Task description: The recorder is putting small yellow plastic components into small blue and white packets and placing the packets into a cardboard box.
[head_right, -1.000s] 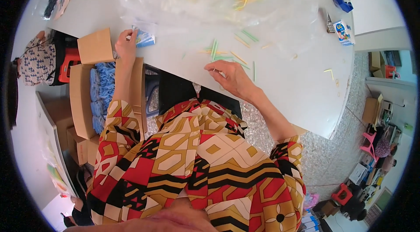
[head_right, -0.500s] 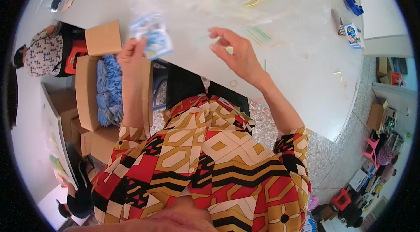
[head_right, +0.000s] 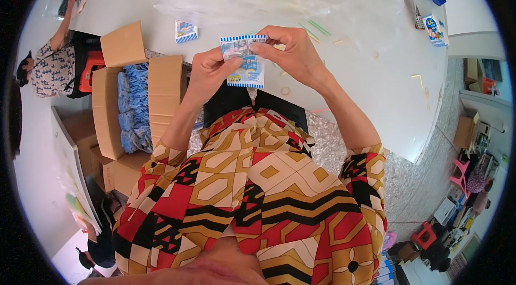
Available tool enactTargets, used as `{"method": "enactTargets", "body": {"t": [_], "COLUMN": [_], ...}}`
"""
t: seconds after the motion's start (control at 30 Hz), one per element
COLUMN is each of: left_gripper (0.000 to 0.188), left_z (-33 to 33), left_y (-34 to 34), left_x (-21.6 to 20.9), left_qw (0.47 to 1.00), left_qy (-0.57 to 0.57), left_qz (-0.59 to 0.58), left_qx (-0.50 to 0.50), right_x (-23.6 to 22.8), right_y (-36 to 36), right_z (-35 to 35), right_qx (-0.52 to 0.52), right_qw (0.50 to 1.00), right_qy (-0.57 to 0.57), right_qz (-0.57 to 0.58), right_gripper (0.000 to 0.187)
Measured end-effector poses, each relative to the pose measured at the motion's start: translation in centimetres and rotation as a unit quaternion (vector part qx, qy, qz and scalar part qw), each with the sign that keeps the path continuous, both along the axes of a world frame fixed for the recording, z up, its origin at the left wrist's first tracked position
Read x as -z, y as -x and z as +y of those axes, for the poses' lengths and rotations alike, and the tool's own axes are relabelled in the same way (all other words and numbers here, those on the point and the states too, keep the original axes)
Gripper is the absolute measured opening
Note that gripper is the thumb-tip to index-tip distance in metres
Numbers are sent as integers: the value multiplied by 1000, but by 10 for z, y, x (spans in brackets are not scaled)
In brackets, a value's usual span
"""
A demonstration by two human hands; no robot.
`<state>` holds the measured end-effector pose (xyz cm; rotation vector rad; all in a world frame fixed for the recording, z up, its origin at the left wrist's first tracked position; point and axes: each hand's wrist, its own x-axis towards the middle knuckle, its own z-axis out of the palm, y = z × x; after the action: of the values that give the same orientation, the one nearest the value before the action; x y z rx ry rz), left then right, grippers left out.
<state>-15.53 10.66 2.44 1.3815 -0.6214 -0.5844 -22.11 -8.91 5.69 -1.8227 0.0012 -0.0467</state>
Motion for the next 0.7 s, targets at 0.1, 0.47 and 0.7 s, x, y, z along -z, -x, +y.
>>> {"method": "enactTargets", "body": {"t": [0.1,0.47,0.7], "left_gripper": [17,12,13], "left_z": [-3,-9,-10], "left_y": [3,12,17], "left_x": [3,4,-5], "left_qw": [1000,996,998], "left_qy": [-6,-62,-59], "left_qz": [17,-60,-19], "left_qx": [-10,-17,-6], "right_x": [1,-13,-13], "right_y": [5,11,11], "right_z": [-5,-14,-9], "right_qx": [-6,-19,-22], "right_qw": [1000,998,997], "right_qy": [-10,26,65], "right_qz": [9,-52,-33], "right_gripper": [11,15,10]}}
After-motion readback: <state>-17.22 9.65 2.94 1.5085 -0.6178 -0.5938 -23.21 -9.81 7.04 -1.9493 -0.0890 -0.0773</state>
